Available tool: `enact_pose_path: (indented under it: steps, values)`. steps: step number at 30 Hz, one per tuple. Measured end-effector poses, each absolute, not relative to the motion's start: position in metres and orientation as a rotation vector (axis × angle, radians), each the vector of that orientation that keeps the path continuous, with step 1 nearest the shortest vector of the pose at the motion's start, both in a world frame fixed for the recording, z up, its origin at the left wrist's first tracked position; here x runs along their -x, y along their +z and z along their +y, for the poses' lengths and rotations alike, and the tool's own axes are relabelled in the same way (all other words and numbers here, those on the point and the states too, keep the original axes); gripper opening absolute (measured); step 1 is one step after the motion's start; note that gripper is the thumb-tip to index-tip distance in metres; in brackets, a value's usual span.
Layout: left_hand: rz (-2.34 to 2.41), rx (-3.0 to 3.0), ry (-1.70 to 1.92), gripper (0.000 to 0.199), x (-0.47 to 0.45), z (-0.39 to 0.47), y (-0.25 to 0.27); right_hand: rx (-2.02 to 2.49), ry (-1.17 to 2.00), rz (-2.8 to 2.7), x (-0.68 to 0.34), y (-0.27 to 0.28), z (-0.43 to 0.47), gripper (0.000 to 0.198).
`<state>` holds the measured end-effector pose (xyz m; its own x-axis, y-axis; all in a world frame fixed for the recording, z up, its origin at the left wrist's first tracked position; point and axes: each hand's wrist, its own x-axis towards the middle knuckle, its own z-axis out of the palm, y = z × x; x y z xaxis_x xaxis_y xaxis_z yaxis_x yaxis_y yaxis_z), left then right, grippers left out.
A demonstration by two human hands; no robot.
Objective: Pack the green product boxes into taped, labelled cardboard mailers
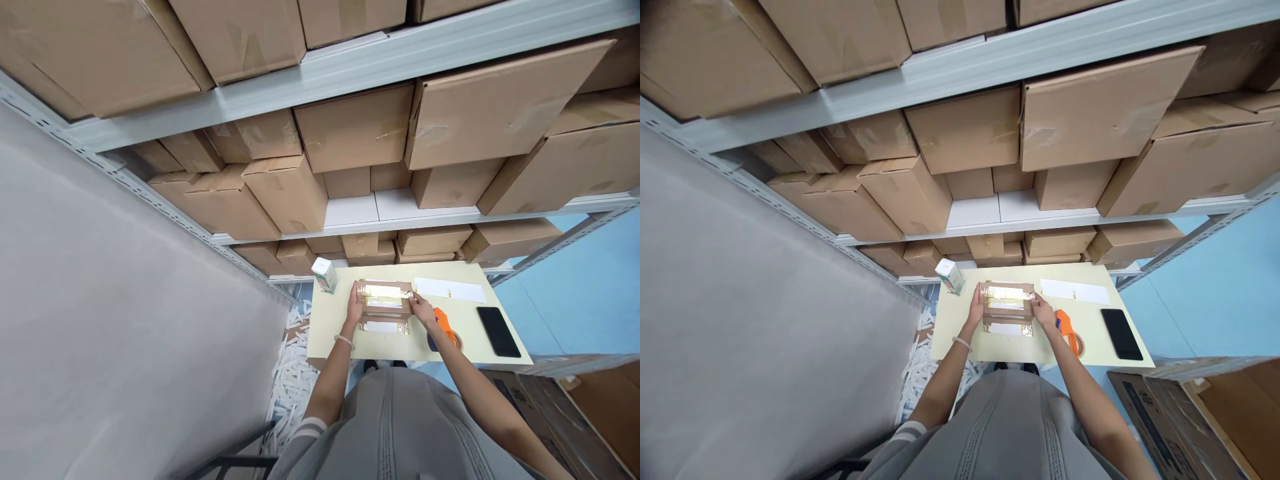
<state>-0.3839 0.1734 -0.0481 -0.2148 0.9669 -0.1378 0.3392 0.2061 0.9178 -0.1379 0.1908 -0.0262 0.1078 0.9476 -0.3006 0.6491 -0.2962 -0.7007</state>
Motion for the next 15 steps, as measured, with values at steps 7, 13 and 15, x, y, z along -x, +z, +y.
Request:
enact_pose_path:
  steps: [7,13,15]
  values:
    - [2.168,-1.524,0.566,0.058,0.370,0.175,-0.039,2.055,1.082,-1.596,0.136,-0.024,0.192,0.057]
    - [2.003,-2.176,0.449,0.062,0.335,0.156,-0.039,2.036,1.132,-1.605,0.137,-0.025,0.194,0.059]
    - [1.932,-2.160,0.475,0.061,0.331,0.153,-0.040,2.003,1.155,-1.619,0.137,-0.025,0.193,0.058]
